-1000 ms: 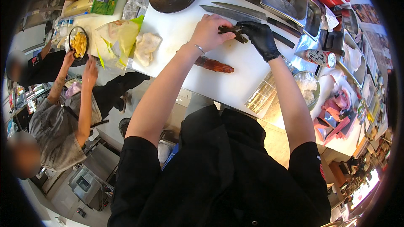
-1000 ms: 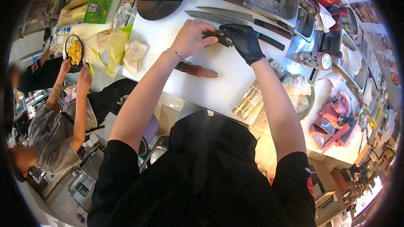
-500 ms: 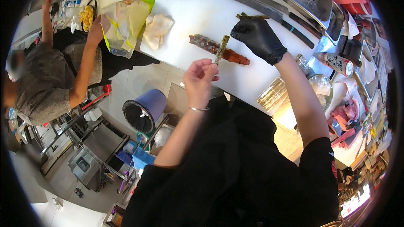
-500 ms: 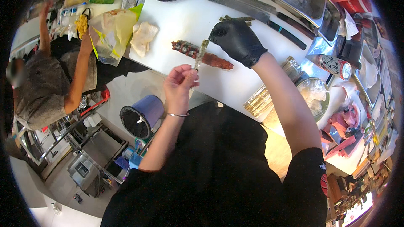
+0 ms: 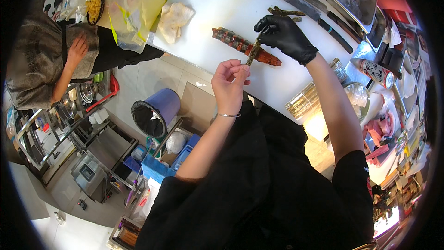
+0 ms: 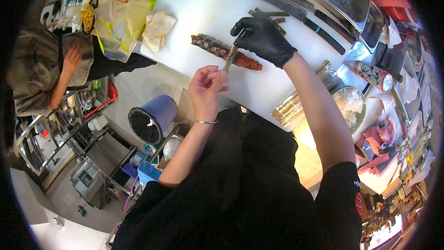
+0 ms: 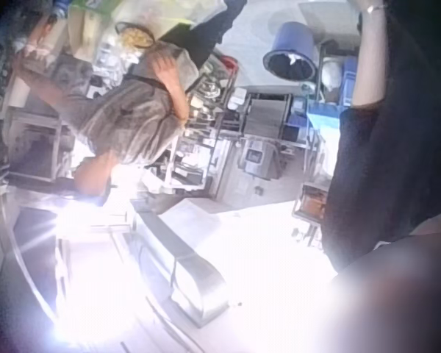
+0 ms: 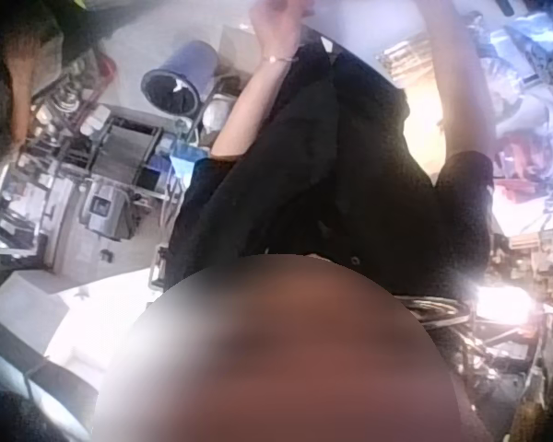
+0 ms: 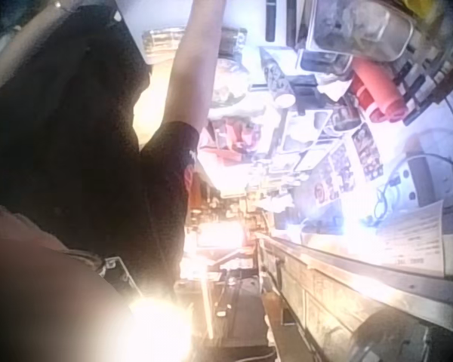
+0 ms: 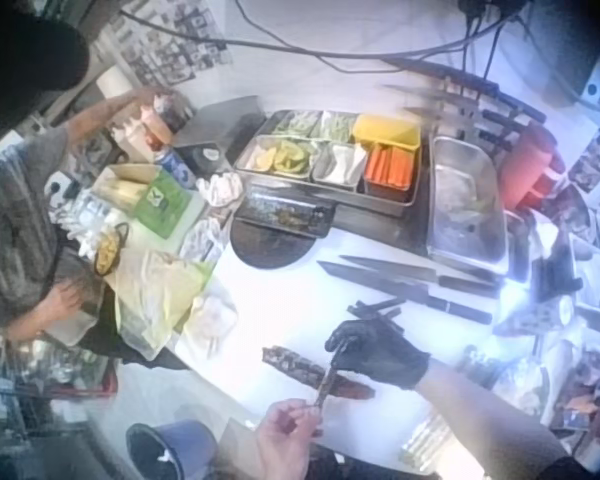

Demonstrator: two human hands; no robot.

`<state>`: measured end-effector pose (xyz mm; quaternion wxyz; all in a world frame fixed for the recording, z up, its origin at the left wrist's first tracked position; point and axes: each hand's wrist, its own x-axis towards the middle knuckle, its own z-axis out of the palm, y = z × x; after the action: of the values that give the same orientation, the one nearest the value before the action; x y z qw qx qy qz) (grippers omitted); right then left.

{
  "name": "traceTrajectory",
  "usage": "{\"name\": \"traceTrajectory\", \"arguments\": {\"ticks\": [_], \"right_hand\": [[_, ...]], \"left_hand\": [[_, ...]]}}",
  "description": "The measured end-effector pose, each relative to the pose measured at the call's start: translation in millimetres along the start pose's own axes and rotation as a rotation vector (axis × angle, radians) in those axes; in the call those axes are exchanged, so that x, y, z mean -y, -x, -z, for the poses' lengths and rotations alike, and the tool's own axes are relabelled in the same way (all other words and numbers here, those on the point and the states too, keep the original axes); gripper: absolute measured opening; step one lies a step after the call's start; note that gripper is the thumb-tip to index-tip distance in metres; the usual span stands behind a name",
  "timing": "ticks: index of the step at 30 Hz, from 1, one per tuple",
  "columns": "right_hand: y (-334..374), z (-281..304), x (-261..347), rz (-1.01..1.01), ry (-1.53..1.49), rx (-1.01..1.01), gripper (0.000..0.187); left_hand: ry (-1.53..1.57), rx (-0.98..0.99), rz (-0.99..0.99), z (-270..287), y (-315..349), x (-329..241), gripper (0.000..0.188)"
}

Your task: The person places a cooked salmon fillet on a sheet of nori and arranges thin cucumber strips along its length. They then use a knife to cut the assembled roll into individual pieces.

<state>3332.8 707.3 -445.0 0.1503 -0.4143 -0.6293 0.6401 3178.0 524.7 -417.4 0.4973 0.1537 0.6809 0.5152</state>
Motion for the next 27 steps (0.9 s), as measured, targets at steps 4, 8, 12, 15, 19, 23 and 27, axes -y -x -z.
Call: {"name": "traceTrajectory", "arguments": {"ticks": [4, 8, 12, 15, 19, 23, 27], "right_hand": [[-5.9, -10.7, -10.9, 0.098, -0.026, -0.101, 0.023], [-5.3, -10.5, -5.1, 0.192, 0.094, -0.127, 0.022], [-5.7, -11.5, -7.5, 0.169, 0.086, -0.134, 0.02], [-7.0, -10.6, -11.5, 0.176, 0.133, -0.149, 0.018], [-10.0, -11.6, -18.9, 0.13, 0.162, -0.143, 0.016], [-14.0, -17.4, -27.9, 0.096, 0.13, -0.09, 0.011], [-16.4, -18.4, -22.4, 0.009, 0.154, -0.012, 0.008]], "left_hand": [[0.028, -0.041, 0.001, -0.2, -6.3, 8.7, 0.035], [0.044, -0.049, -0.003, 1.3, -10.2, 14.9, 0.036], [0.015, -0.048, 0.03, -2.5, -11.8, 13.9, 0.034], [0.013, -0.033, 0.026, -2.6, -17.7, 17.7, 0.033], [-0.022, -0.022, 0.011, -4.9, -29.2, 21.3, 0.036], [-0.04, -0.016, 0.008, -9.7, -37.7, 25.9, 0.038], [-0.056, -0.017, 0.015, -12.1, -41.5, 27.5, 0.039]]}}
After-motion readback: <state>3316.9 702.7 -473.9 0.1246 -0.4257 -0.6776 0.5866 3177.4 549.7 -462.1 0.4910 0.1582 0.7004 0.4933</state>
